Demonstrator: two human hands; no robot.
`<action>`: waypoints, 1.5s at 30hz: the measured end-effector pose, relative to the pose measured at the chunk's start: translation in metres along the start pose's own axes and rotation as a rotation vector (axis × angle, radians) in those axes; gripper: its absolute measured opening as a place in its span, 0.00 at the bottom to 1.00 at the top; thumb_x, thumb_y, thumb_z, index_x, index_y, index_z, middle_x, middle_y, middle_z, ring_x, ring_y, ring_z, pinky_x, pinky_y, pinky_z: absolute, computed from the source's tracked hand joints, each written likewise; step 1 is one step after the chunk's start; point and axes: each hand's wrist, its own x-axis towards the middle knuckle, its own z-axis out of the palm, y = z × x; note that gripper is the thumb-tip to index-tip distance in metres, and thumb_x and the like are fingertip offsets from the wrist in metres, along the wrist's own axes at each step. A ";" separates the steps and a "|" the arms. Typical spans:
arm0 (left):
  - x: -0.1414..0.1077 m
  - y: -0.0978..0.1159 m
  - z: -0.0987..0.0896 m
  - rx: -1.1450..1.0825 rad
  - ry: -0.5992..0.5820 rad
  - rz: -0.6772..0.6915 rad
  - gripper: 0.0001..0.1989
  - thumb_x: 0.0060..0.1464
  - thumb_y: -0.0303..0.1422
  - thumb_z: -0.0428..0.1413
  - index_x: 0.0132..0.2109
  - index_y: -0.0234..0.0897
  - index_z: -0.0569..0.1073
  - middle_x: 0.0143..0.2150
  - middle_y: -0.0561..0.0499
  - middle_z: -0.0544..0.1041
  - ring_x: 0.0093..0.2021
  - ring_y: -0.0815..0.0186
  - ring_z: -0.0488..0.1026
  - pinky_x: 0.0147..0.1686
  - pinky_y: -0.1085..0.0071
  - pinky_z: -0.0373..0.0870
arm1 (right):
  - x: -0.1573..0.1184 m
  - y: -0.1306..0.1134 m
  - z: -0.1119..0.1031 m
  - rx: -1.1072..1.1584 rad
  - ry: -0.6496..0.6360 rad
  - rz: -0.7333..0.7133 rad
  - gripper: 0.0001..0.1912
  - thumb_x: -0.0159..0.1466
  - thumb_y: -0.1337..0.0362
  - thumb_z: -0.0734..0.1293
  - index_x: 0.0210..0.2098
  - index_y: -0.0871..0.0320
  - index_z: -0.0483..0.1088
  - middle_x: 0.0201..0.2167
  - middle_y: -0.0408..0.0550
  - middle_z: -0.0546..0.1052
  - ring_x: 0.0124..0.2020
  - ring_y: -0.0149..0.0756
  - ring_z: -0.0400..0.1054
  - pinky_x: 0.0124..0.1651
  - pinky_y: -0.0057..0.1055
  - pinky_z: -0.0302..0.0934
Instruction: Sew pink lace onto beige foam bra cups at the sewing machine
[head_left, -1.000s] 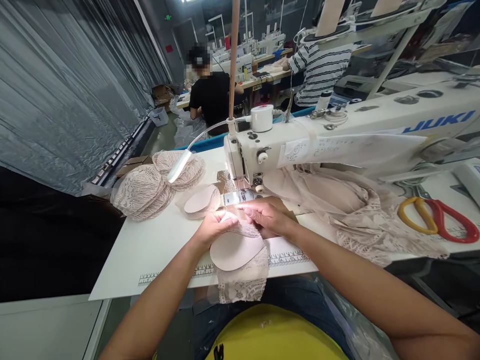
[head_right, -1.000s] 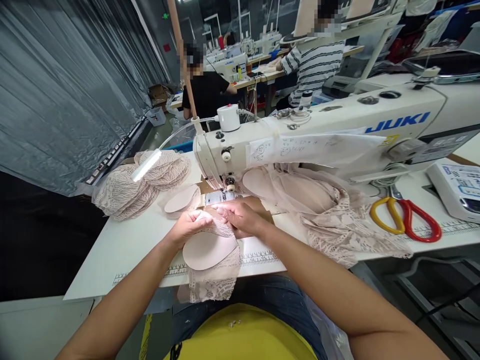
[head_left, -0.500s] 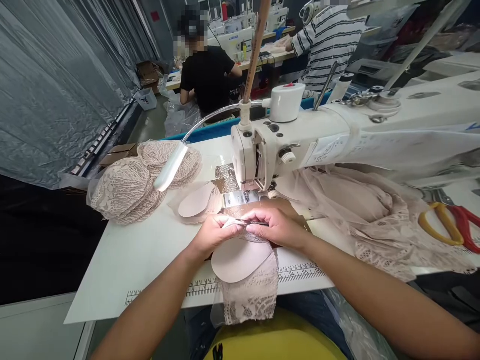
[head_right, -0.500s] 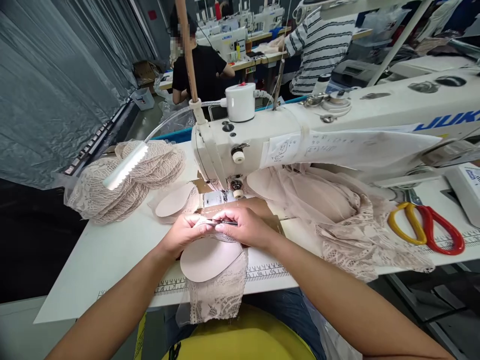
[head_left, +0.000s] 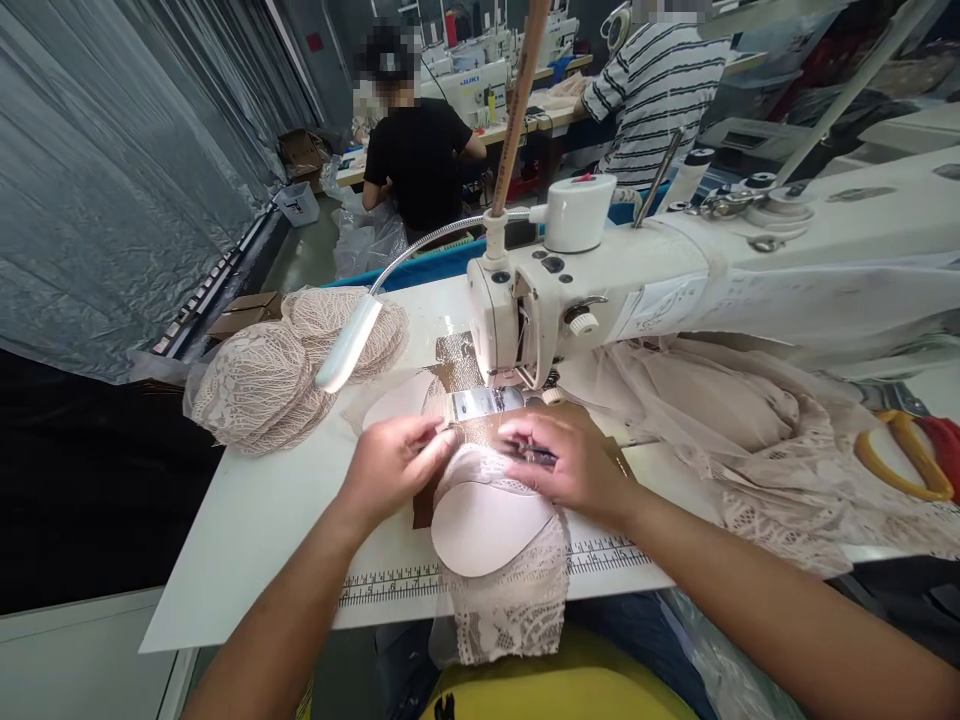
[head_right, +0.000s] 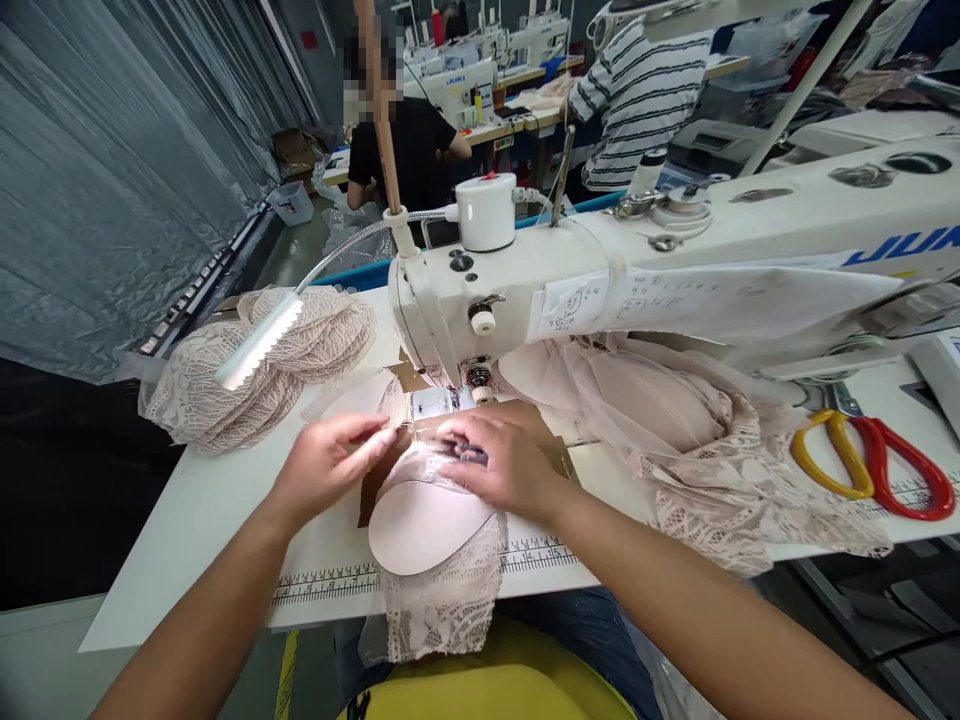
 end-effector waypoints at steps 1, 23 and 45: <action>0.008 -0.005 -0.006 0.045 0.051 0.014 0.16 0.54 0.41 0.54 0.45 0.35 0.76 0.41 0.45 0.77 0.42 0.59 0.72 0.40 0.68 0.68 | -0.001 -0.003 0.002 -0.084 -0.063 -0.109 0.14 0.61 0.64 0.65 0.46 0.56 0.69 0.41 0.50 0.75 0.39 0.37 0.69 0.38 0.30 0.61; 0.025 -0.045 -0.003 -0.643 -0.334 -0.176 0.14 0.51 0.42 0.57 0.33 0.32 0.72 0.31 0.50 0.73 0.32 0.66 0.70 0.32 0.72 0.65 | 0.042 -0.018 0.007 -0.086 -0.170 0.369 0.10 0.56 0.57 0.67 0.33 0.57 0.72 0.31 0.46 0.75 0.33 0.37 0.68 0.33 0.30 0.58; 0.024 -0.033 0.023 -0.754 -0.508 -0.117 0.13 0.49 0.38 0.61 0.33 0.30 0.76 0.27 0.50 0.73 0.27 0.70 0.66 0.29 0.74 0.63 | 0.031 0.005 -0.001 0.291 -0.194 0.294 0.20 0.65 0.54 0.60 0.51 0.58 0.69 0.37 0.49 0.77 0.39 0.37 0.71 0.44 0.35 0.64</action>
